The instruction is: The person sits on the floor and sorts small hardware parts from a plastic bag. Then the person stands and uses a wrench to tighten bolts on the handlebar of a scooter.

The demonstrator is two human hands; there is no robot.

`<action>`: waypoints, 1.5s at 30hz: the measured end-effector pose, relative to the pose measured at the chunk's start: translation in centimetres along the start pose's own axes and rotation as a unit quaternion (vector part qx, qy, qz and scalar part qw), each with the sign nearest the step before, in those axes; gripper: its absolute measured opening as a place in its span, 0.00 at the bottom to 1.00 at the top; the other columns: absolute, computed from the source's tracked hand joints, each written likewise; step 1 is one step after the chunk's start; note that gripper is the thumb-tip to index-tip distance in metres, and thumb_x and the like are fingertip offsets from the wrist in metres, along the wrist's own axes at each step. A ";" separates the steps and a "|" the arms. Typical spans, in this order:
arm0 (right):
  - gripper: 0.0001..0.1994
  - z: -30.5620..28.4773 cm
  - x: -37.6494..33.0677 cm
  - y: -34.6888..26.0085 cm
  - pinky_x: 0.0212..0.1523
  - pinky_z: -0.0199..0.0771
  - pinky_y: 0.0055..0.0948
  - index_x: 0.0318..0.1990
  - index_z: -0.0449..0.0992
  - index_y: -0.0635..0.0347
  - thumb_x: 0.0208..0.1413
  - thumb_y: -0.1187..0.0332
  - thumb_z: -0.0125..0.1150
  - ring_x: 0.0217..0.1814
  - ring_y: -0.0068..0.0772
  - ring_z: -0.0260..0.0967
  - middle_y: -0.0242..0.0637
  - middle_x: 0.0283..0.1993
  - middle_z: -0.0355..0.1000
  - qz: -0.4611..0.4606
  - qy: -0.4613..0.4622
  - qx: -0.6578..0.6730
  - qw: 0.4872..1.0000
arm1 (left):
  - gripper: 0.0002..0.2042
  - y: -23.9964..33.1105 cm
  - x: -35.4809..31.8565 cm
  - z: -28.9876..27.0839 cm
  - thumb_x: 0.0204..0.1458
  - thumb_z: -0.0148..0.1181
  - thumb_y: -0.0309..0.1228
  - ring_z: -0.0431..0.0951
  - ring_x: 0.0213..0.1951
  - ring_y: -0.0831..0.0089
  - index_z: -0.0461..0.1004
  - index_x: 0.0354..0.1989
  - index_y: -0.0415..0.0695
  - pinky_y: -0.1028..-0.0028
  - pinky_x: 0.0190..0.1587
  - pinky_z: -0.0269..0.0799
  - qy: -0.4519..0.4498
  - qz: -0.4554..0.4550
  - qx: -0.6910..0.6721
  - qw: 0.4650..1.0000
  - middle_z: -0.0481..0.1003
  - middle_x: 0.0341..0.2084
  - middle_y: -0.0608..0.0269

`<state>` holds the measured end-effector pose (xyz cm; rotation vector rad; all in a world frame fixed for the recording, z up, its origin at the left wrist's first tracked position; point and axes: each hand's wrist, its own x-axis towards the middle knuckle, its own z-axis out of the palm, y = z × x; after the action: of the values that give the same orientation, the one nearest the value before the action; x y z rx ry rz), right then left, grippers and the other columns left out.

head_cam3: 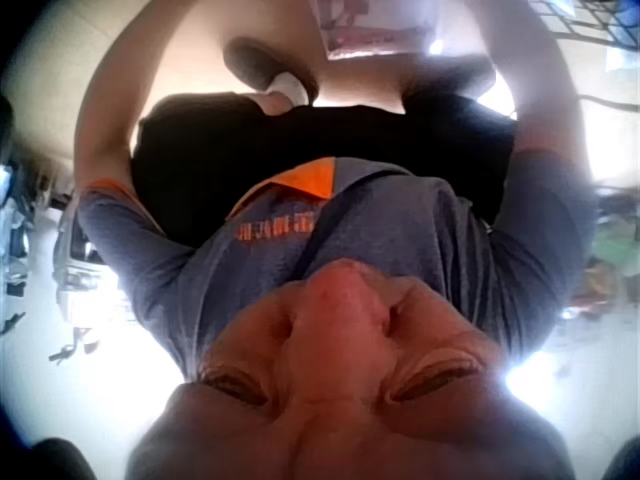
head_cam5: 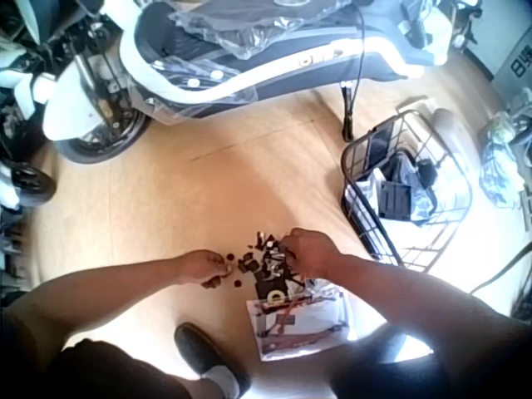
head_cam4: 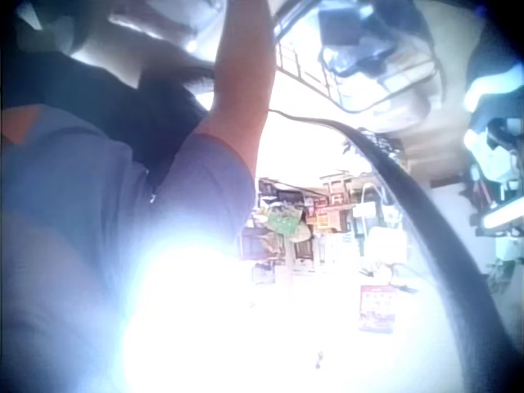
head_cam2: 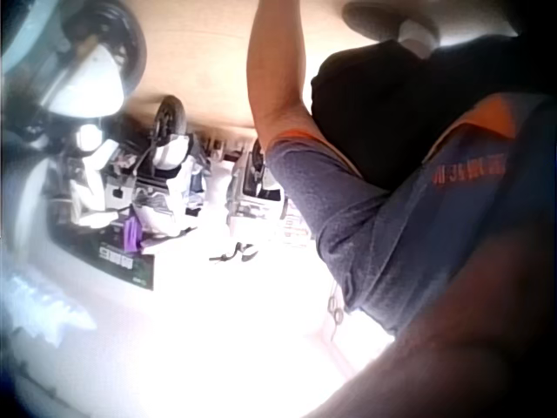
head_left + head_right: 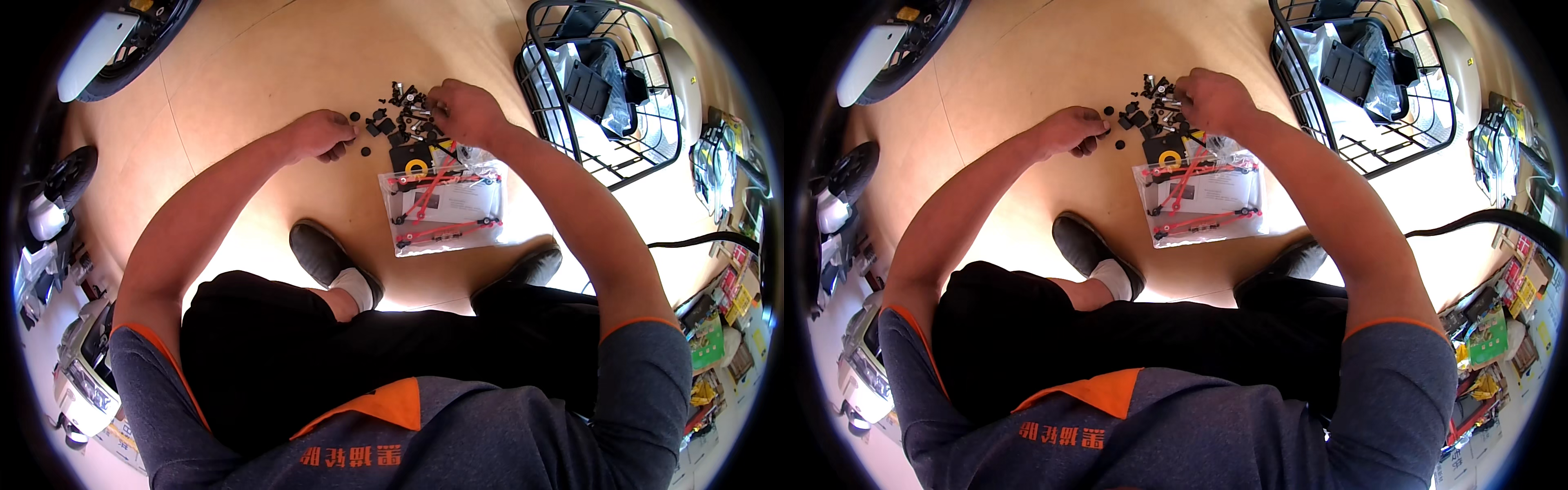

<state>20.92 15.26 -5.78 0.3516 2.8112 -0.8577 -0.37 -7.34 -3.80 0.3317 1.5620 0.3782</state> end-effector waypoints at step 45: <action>0.11 -0.2 1.7 0.9 0.47 0.76 0.37 0.47 0.84 0.50 0.59 0.66 0.61 0.43 0.38 0.77 0.37 0.43 0.78 0.073 -0.033 0.079 0.994 | 0.17 0.0 0.0 -0.4 0.65 0.59 0.44 0.73 0.25 0.74 0.75 0.35 0.40 0.73 0.28 0.71 0.020 0.000 0.003 1.000 0.74 0.24 0.62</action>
<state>19.48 16.38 -6.52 0.5345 2.6253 -1.0394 -0.74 -7.36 -3.83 0.3306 1.6017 0.3836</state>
